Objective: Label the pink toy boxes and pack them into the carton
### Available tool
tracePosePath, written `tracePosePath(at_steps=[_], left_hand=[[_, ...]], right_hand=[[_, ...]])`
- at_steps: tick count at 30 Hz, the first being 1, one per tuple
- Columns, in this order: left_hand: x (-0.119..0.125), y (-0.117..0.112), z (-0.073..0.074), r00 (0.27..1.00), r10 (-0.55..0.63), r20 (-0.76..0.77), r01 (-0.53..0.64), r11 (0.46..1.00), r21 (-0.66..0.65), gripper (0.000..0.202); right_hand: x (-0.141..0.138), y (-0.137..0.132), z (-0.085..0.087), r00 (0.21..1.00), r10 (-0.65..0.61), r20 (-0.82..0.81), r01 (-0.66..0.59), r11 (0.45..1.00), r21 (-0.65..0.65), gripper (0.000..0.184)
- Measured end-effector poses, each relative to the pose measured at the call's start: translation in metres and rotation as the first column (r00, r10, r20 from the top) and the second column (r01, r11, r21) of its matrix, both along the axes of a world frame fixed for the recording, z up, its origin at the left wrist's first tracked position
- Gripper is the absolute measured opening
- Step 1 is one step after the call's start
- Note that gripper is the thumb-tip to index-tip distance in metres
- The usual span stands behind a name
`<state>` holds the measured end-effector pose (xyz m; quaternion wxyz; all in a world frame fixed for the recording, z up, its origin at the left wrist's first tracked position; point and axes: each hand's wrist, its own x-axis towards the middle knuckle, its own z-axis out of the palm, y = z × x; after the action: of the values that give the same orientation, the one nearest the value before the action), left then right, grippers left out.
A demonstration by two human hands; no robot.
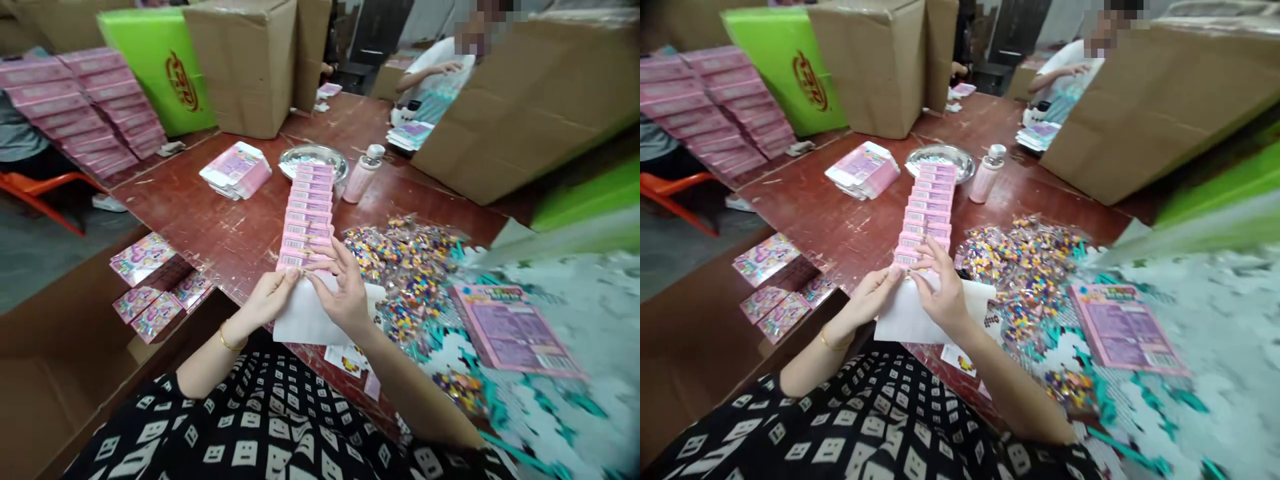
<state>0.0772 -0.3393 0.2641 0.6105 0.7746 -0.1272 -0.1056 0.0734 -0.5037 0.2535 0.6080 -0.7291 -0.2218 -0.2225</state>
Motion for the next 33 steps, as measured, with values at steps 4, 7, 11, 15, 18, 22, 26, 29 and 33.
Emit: tracePosePath(at_steps=[4, 7, 11, 15, 18, 22, 26, 29, 33], left_hand=[[-0.001, 0.007, -0.001, 0.999, -0.035, 0.002, 0.035, 0.999, -0.026, 0.064], [-0.001, 0.008, -0.002, 0.997, -0.080, 0.001, 0.080, 0.997, -0.020, 0.061], [0.002, 0.007, -0.003, 0.995, -0.097, -0.016, 0.095, 0.992, -0.087, 0.060], [0.009, 0.015, -0.008, 0.997, -0.045, -0.065, 0.036, 0.990, -0.137, 0.059], [0.008, 0.027, -0.015, 0.989, -0.147, -0.018, 0.147, 0.989, 0.017, 0.054], [-0.001, 0.040, -0.026, 0.930, -0.368, 0.019, 0.362, 0.921, 0.145, 0.049], [-0.008, 0.046, -0.036, 0.938, -0.346, -0.002, 0.341, 0.923, 0.179, 0.048], [-0.008, 0.048, -0.043, 0.946, -0.321, -0.050, 0.324, 0.931, 0.165, 0.050], [-0.003, 0.048, -0.047, 0.947, -0.316, -0.064, 0.322, 0.933, 0.158, 0.051]], right_hand=[[-0.001, 0.002, -0.001, 0.995, -0.025, 0.093, 0.032, 0.997, -0.075, 0.074], [-0.002, 0.002, 0.000, 0.995, -0.035, 0.097, 0.047, 0.990, -0.134, 0.077], [-0.016, 0.002, 0.011, 0.987, -0.053, 0.149, 0.077, 0.985, -0.157, 0.078], [-0.009, -0.010, 0.044, 0.992, -0.080, 0.098, 0.084, 0.996, -0.035, 0.076], [0.047, -0.030, 0.057, 0.995, -0.096, -0.025, 0.095, 0.995, -0.017, 0.067], [0.151, -0.048, 0.028, 0.955, -0.025, -0.295, -0.010, 0.993, -0.115, 0.074], [0.205, -0.042, -0.011, 0.899, -0.024, -0.438, -0.050, 0.986, -0.156, 0.080], [0.213, -0.035, -0.024, 0.895, -0.011, -0.445, -0.068, 0.984, -0.162, 0.082], [0.217, -0.034, -0.028, 0.914, -0.004, -0.406, -0.071, 0.983, -0.168, 0.076]])
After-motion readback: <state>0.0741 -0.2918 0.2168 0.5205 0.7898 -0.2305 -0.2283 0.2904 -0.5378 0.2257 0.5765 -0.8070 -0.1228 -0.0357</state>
